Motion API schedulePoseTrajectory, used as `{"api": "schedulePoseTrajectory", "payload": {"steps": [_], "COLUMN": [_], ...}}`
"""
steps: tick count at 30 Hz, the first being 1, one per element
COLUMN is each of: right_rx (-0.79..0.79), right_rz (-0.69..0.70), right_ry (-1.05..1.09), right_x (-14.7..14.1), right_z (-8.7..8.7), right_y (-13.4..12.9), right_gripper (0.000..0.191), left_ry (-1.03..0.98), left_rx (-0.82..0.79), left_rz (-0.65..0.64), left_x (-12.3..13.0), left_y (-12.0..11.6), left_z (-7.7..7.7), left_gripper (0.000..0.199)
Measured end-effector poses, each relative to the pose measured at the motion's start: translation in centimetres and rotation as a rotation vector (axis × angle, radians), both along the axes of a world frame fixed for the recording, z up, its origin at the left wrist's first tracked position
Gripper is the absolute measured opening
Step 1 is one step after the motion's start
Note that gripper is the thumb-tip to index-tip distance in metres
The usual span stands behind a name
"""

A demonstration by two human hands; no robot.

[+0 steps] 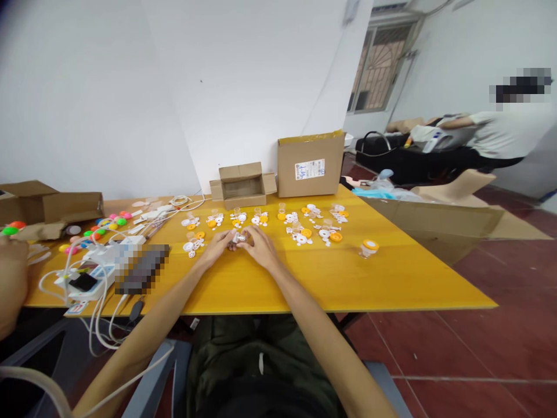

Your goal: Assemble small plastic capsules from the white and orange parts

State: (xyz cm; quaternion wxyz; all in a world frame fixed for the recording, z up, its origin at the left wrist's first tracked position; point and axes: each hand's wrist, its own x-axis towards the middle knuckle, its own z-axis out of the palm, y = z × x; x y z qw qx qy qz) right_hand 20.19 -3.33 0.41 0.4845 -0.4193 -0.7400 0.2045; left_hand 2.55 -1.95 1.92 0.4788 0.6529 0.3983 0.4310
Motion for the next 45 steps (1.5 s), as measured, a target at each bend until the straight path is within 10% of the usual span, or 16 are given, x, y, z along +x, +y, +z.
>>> {"api": "schedulePoseTrajectory", "payload": {"steps": [12, 37, 45], "right_rx": [-0.2, -0.133, -0.214], "right_rz": [-0.074, -0.062, -0.13], "right_ry": [-0.18, -0.133, -0.249], "right_x": [0.0, -0.2, -0.2], "right_z": [0.7, 0.5, 1.0], "right_y": [-0.3, -0.6, -0.8], "right_gripper": [0.046, 0.022, 0.039], "left_ry": [0.033, -0.024, -0.05], "left_rx": [0.05, -0.036, -0.04], "left_rz": [-0.029, -0.013, -0.024], "left_x": [-0.3, -0.3, -0.3], "left_y": [-0.1, -0.4, -0.4], "left_z": [0.1, 0.4, 0.2], "left_gripper": [0.039, 0.04, 0.039]}}
